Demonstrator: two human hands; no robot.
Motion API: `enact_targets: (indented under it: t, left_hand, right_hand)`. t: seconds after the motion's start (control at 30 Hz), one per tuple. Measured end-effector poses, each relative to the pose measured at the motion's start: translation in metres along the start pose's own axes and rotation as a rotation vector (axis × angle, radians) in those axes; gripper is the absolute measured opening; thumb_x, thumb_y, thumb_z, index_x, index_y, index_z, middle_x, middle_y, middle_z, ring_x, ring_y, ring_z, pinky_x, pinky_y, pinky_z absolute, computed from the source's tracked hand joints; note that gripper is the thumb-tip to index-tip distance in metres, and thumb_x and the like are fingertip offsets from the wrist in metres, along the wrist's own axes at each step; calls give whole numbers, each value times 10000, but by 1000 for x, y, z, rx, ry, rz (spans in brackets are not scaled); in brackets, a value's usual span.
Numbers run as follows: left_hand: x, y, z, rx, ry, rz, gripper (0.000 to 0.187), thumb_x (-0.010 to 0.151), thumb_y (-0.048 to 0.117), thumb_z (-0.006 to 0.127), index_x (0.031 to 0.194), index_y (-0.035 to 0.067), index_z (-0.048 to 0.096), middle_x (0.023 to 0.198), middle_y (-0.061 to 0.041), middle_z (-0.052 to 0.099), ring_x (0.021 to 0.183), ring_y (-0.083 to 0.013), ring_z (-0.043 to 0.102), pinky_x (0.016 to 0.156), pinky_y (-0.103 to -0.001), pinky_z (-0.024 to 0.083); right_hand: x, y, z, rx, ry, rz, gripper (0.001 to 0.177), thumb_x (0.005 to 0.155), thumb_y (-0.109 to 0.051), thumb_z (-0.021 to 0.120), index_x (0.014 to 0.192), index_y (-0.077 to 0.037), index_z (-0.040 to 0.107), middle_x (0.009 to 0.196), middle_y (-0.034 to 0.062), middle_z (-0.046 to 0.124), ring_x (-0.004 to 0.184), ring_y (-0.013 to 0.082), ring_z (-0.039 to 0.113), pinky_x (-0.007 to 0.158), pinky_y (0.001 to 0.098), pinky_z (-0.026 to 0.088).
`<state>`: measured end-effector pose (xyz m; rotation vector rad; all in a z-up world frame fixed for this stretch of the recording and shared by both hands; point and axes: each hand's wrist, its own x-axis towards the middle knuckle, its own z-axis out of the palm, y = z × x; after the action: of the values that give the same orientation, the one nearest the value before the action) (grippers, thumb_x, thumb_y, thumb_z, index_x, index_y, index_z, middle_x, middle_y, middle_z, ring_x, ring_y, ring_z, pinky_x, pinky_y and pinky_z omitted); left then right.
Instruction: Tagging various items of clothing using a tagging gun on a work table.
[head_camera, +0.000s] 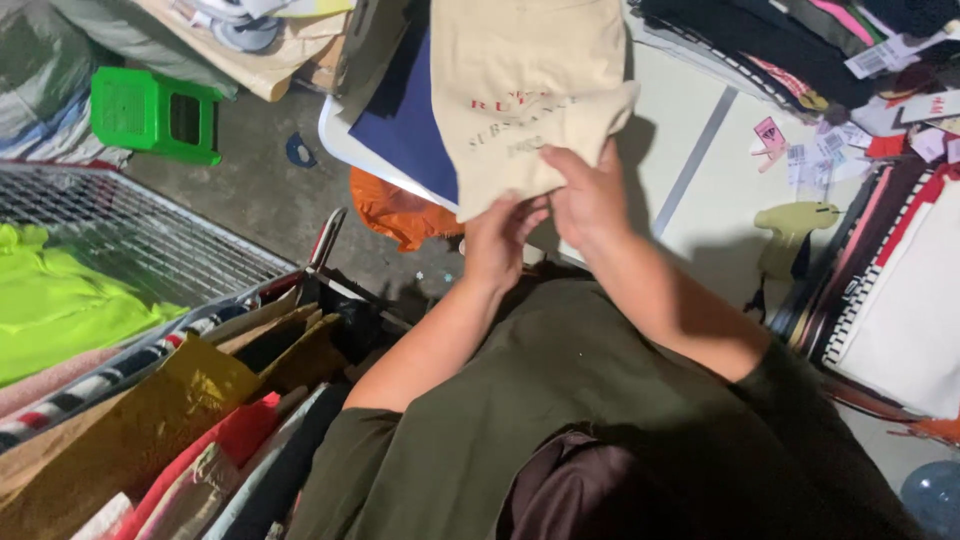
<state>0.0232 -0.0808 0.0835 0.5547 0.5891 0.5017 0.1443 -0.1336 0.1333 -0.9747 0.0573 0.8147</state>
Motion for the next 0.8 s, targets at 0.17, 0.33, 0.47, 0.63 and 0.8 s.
enact_targets:
  t: [0.17,0.33,0.47,0.63,0.8]
  left_hand:
    - [19,2,-29,-167,67,-73,525,994,378,593,1370,18,526,1324,-157,636,1127,-267,685,915,-411,596]
    - [52,-2,-34,-84,21,-196,569,1023,464,567,1415,55,504,1389,-136,581,1194,-271,646,1024,-455,558]
    - [89,5,-31,-141,56,-97,529,991,426,593,1356,51,514,1366,-169,604,1187,-297,660,1006,-479,565]
    - [125,6,-22,27,209,-31,418,993,254,678,1255,-47,556,1263,-233,646,1114,-320,697,953,-462,604]
    - [123,-16,8,292,-12,-192,311,857,-38,703,1161,-43,638,1069,-154,739,950,-273,731,823,-382,597]
  right_hand:
    - [4,-39,-40,-129,26,-34,586,845,110,651,1396,1,482,1307,174,673,1188,288,693,1029,392,587]
    - [6,-43,-81,-181,-60,-42,650,849,148,639,1458,32,443,1375,202,619,1234,294,658,1052,393,554]
    - [-10,-66,-90,-354,13,55,776,790,130,641,1505,0,371,1376,190,625,1216,286,682,1017,379,586]
    - [-44,-113,-123,-701,15,34,844,753,82,632,1551,3,368,1327,173,661,1148,254,699,964,347,579]
    - [-53,-128,-212,-819,142,-3,811,731,9,651,1517,12,453,1233,137,694,1094,220,669,937,321,538]
